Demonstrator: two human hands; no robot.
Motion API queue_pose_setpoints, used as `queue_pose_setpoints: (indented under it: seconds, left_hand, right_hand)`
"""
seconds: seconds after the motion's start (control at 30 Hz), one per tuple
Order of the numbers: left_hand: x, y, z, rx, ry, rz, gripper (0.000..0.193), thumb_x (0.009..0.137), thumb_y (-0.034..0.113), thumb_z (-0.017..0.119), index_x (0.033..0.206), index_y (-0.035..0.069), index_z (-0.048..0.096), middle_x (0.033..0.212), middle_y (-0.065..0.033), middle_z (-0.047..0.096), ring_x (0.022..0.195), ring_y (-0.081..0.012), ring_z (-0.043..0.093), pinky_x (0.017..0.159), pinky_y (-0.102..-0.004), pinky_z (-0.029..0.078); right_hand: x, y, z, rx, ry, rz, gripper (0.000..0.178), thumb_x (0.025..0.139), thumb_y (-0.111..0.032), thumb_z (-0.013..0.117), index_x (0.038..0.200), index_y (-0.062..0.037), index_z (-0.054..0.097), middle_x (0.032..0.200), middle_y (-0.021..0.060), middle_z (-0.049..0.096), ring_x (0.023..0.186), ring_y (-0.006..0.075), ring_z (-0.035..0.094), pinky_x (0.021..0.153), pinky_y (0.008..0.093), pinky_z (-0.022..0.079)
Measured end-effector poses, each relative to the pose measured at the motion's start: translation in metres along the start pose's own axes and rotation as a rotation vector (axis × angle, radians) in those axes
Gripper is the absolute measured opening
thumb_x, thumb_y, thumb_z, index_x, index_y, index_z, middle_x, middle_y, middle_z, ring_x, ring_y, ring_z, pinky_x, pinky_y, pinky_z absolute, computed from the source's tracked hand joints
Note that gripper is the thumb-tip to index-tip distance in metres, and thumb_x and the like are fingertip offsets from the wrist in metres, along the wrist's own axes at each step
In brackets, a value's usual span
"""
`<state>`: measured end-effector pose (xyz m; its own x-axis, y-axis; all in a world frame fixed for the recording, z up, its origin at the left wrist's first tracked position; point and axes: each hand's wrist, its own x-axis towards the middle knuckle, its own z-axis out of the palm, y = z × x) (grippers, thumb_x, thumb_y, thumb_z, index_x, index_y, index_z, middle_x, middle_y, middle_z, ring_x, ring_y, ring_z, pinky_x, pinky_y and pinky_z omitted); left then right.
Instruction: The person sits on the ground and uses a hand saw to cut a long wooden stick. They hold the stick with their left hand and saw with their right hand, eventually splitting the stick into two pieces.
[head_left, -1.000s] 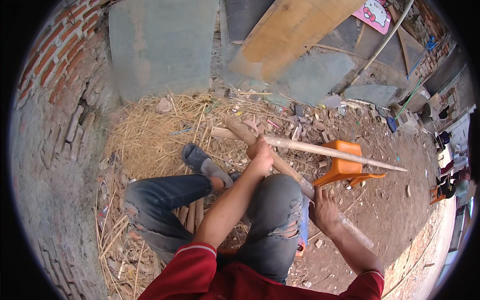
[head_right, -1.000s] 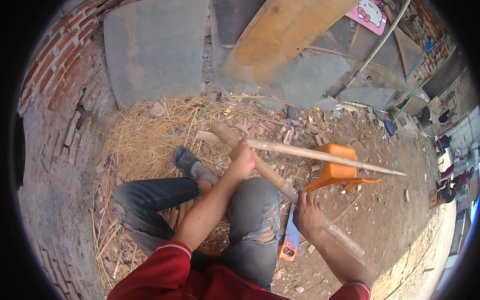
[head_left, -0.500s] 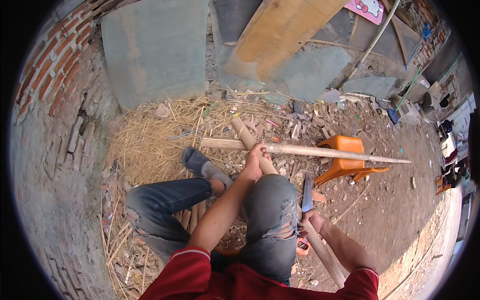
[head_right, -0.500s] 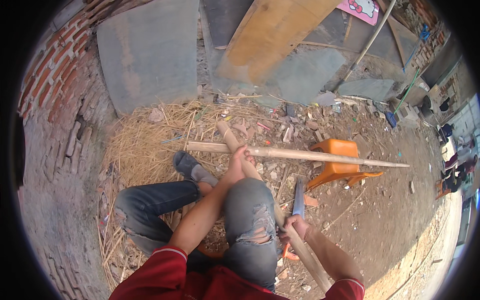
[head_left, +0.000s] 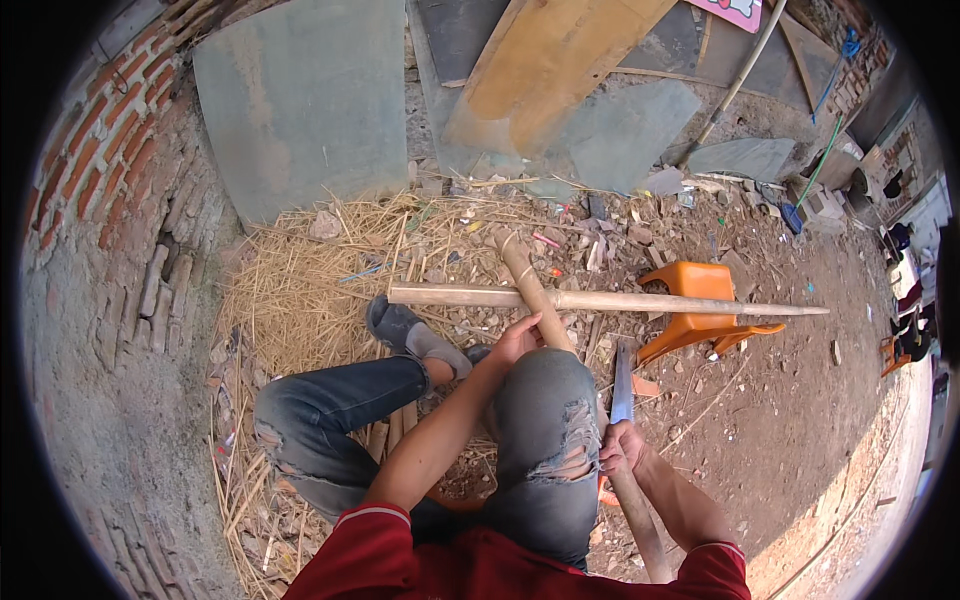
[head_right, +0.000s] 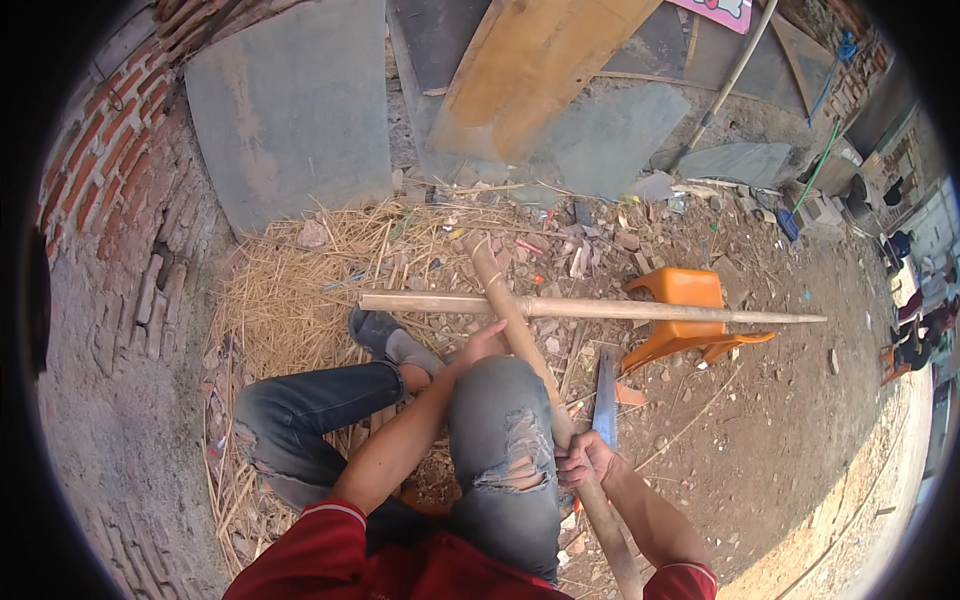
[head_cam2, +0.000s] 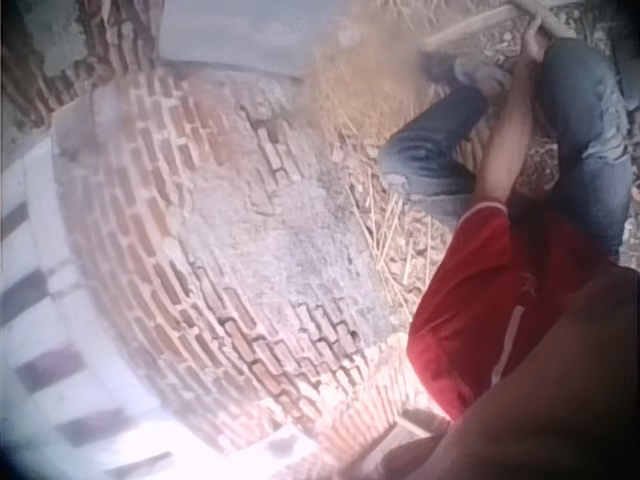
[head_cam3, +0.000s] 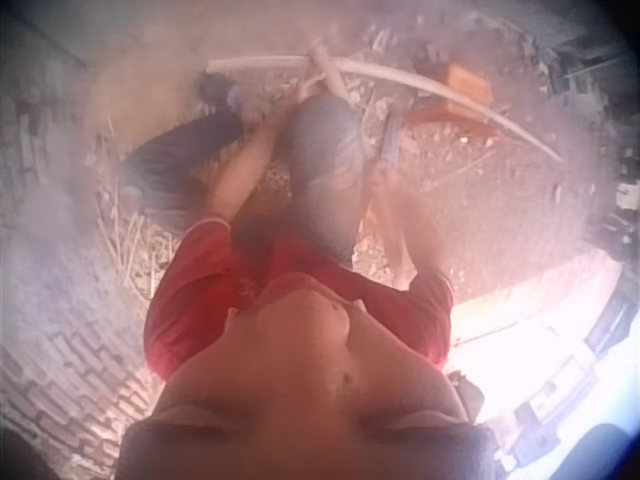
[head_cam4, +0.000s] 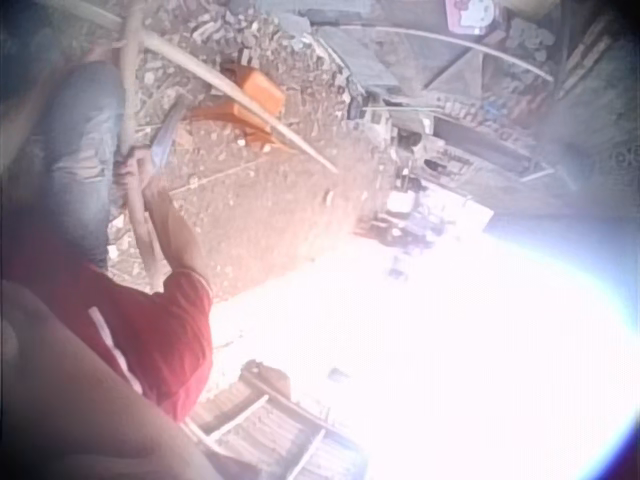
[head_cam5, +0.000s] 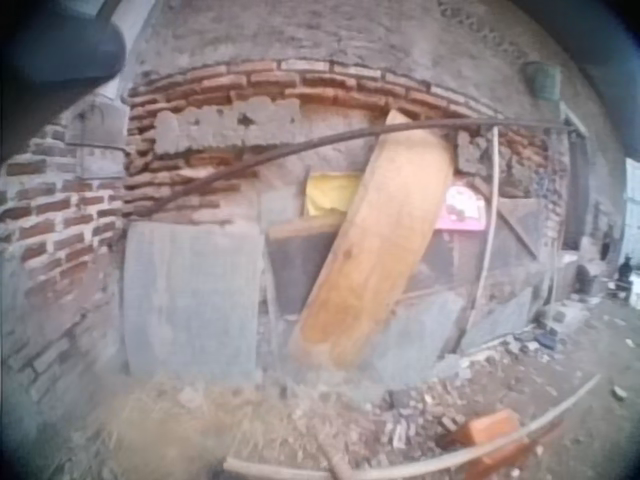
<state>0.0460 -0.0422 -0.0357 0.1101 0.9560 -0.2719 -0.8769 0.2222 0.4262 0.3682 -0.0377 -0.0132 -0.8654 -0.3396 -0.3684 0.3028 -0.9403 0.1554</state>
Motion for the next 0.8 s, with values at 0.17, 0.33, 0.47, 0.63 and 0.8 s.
queue_pose_setpoints:
  seconds: [0.17,0.33,0.47,0.63,0.8]
  left_hand:
    - [0.004,-0.018,0.011,0.197,0.013,-0.017,0.053,0.094,0.032,0.076,0.136,0.004,0.061,0.127,-0.0160,0.071,0.115,-0.0271,0.069,0.093,-0.0431,0.058]
    - [0.023,-0.008,0.039,1.004,0.610,0.186,0.031,0.087,0.030,0.083,0.095,0.002,0.074,0.081,-0.0105,0.075,0.076,-0.0241,0.075,0.069,-0.0377,0.058]
    - [0.021,-0.004,0.044,1.046,0.693,0.247,0.032,0.087,0.032,0.085,0.089,0.002,0.074,0.077,-0.0098,0.075,0.070,-0.0213,0.073,0.066,-0.0384,0.057]
    - [0.009,0.001,0.030,0.497,0.244,-0.026,0.036,0.095,0.030,0.077,0.115,0.002,0.069,0.102,-0.0132,0.074,0.089,-0.0213,0.072,0.076,-0.0355,0.057]
    - [0.019,-0.002,0.004,0.609,-0.064,-0.127,0.050,0.101,0.029,0.069,0.142,0.004,0.053,0.133,-0.0109,0.063,0.121,-0.0240,0.062,0.101,-0.0414,0.052]
  right_hand:
    - [0.014,0.003,-0.010,-0.207,0.215,-0.196,0.026,0.077,-0.020,0.061,0.095,-0.0028,0.055,0.072,0.0060,0.057,0.058,0.0241,0.055,0.060,0.0378,0.048]
    - [0.036,0.021,0.013,-1.569,0.882,-0.832,0.068,0.093,-0.028,0.068,0.146,0.0035,0.039,0.118,0.0284,0.068,0.095,0.0451,0.070,0.089,0.0502,0.055]
    - [0.053,0.047,0.001,-1.735,1.170,-1.087,0.070,0.091,-0.037,0.071,0.144,-0.0020,0.041,0.105,0.0336,0.067,0.100,0.0519,0.065,0.091,0.0505,0.052]
    - [0.057,0.045,0.003,-1.070,0.978,-0.918,0.053,0.086,-0.027,0.066,0.129,0.0032,0.059,0.111,0.0223,0.072,0.101,0.0338,0.068,0.090,0.0411,0.052]
    - [0.031,0.017,-0.017,-0.593,0.706,-0.678,0.039,0.075,-0.014,0.069,0.110,0.0029,0.068,0.094,0.0138,0.070,0.080,0.0267,0.068,0.072,0.0379,0.056]
